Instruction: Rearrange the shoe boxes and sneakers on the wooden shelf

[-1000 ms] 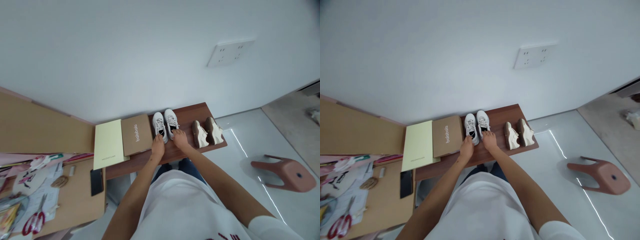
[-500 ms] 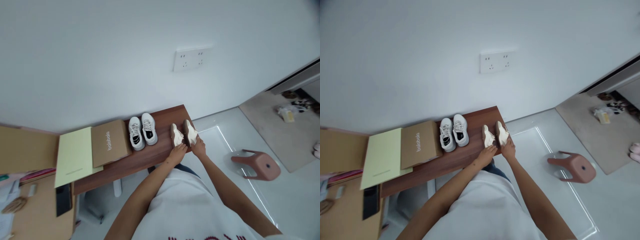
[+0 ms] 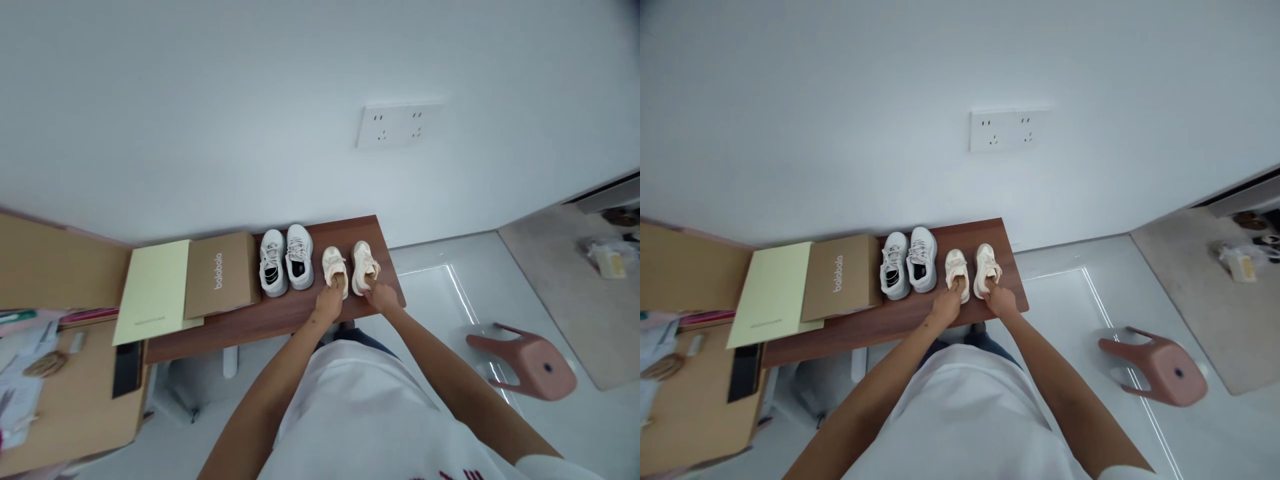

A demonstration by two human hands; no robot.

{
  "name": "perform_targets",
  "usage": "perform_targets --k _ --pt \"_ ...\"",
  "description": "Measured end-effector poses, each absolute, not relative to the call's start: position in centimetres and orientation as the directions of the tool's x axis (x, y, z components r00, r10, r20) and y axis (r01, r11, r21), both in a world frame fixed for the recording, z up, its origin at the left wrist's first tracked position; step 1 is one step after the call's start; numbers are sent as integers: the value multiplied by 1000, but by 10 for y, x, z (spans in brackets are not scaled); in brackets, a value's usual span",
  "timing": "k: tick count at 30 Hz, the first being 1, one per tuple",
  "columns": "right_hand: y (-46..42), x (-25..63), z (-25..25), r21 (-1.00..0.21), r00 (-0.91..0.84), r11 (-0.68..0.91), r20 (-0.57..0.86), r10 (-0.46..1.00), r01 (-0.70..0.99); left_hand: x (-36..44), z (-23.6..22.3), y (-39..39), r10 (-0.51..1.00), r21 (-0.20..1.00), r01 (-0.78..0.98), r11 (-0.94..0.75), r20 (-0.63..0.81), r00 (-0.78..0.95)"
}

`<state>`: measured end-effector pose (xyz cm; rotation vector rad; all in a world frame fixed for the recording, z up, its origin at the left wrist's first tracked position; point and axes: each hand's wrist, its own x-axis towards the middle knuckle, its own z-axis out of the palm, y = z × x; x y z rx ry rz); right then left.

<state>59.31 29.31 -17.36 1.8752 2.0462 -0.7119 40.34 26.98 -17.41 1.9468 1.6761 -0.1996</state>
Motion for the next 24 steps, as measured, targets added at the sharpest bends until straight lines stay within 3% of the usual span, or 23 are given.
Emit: perform_targets --k 6,24 --pt "342 567 -154 -150 -127 62 -481 868 987 391 -164 313 880 366 930 3 -442 171" --pt "387 547 -171 -98 -131 93 -536 834 991 404 -186 358 849 308 949 68 -517 108"
